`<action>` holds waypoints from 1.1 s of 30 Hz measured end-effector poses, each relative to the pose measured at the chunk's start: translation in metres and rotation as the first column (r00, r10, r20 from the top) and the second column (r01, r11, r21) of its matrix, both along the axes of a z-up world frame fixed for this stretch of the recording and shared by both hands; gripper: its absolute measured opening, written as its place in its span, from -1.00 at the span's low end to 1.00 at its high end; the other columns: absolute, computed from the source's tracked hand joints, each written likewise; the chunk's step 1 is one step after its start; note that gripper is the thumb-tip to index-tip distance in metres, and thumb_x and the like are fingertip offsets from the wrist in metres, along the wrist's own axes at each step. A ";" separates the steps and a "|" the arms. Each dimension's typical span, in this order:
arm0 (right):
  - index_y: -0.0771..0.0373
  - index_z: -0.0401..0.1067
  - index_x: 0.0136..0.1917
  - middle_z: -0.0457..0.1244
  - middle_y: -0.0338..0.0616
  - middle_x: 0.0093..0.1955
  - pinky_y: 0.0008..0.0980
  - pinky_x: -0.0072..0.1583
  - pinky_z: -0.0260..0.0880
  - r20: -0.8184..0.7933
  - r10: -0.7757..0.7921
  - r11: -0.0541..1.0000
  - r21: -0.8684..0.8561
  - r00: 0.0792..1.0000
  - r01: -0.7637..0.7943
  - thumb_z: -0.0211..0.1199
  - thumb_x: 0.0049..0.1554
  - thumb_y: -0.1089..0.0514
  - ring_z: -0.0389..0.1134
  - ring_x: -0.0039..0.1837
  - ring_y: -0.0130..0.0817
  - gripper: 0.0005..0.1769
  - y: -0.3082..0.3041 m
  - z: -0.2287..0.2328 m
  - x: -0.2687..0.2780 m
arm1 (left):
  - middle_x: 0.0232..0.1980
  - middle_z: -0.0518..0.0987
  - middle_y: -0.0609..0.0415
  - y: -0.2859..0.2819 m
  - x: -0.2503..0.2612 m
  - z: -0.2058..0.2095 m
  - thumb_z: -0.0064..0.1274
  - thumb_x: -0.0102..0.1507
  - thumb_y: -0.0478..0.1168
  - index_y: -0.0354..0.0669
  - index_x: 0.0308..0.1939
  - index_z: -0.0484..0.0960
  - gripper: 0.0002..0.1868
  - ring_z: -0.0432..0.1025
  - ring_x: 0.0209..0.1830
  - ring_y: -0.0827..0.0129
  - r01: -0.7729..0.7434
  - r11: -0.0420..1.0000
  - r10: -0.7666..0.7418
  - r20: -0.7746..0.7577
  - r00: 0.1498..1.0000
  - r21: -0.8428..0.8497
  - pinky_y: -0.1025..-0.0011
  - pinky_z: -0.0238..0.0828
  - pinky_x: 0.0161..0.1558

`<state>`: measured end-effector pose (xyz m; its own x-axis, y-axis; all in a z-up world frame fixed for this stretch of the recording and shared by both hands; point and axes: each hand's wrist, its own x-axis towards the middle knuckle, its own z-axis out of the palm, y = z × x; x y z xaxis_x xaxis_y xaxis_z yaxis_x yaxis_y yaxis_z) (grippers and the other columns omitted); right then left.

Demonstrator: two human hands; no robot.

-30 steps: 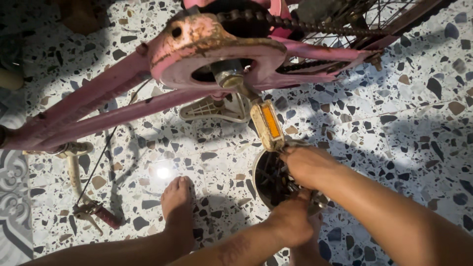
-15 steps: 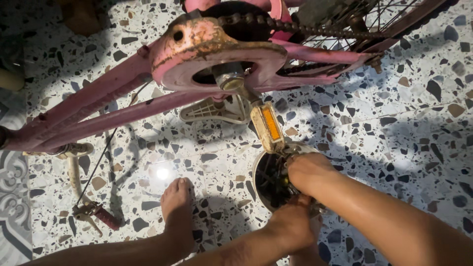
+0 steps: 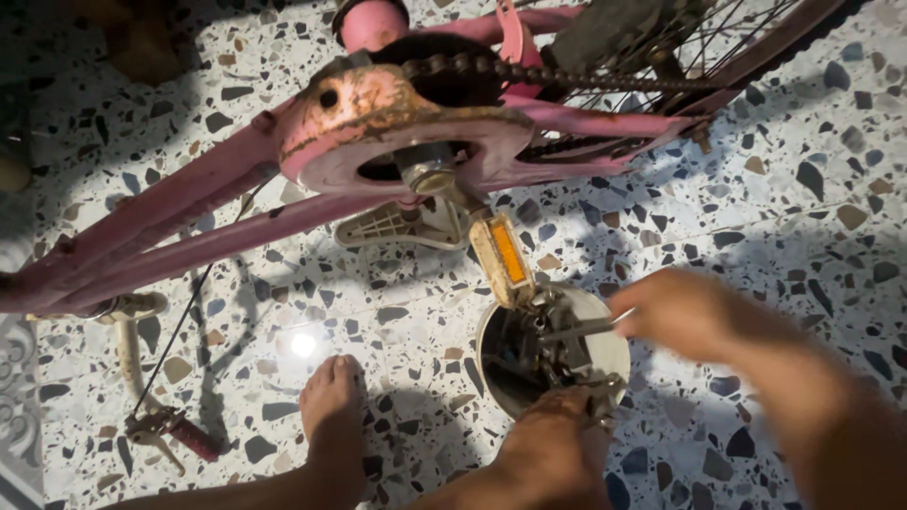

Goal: The person works on a pink children's bicycle lying upside down on the floor, using wrenches to loosen and tighten the rear wheel axle nuts and handle small metal parts from a bowl. They reposition the bike and continue working on the wheel hub with two wrenches.

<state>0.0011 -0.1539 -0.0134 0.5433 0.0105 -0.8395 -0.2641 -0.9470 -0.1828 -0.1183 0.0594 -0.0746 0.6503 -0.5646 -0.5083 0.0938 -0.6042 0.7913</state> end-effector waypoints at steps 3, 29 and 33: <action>0.08 0.63 0.02 0.43 -0.25 -0.23 -0.30 -0.04 0.48 0.151 0.071 0.961 0.254 0.986 -0.108 0.22 0.13 -0.11 0.43 -0.17 -0.36 -0.66 -0.079 0.005 0.009 | 0.28 0.49 -0.25 0.006 0.004 0.005 0.07 0.15 -0.17 -0.19 0.40 0.37 -0.29 0.37 0.33 -0.01 -0.112 0.991 0.108 -0.062 0.992 -0.067 0.25 0.27 0.33; 0.27 0.59 0.01 0.35 -0.01 -0.26 -0.30 -0.20 0.28 0.615 -0.685 0.685 0.359 0.392 0.634 0.07 0.28 0.09 0.29 -0.27 -0.28 -0.69 -0.102 0.068 -0.039 | 0.40 0.33 -0.31 -0.042 0.133 0.162 0.15 0.04 -0.29 -0.42 0.31 0.37 -0.27 0.14 0.44 -0.19 -0.023 0.999 0.045 0.763 0.644 -0.039 0.04 0.00 0.42; 0.23 0.55 -0.06 0.38 -0.12 -0.33 -0.34 -0.19 0.36 0.708 -0.613 0.732 0.341 0.351 0.590 0.07 0.23 0.05 0.39 -0.29 -0.38 -0.70 -0.072 0.073 -0.037 | 0.42 0.30 -0.28 -0.049 0.160 0.169 -0.02 0.06 -0.29 -0.43 0.34 0.34 -0.27 0.11 0.46 -0.14 -0.062 0.981 -0.151 0.920 0.361 0.185 0.01 -0.12 0.44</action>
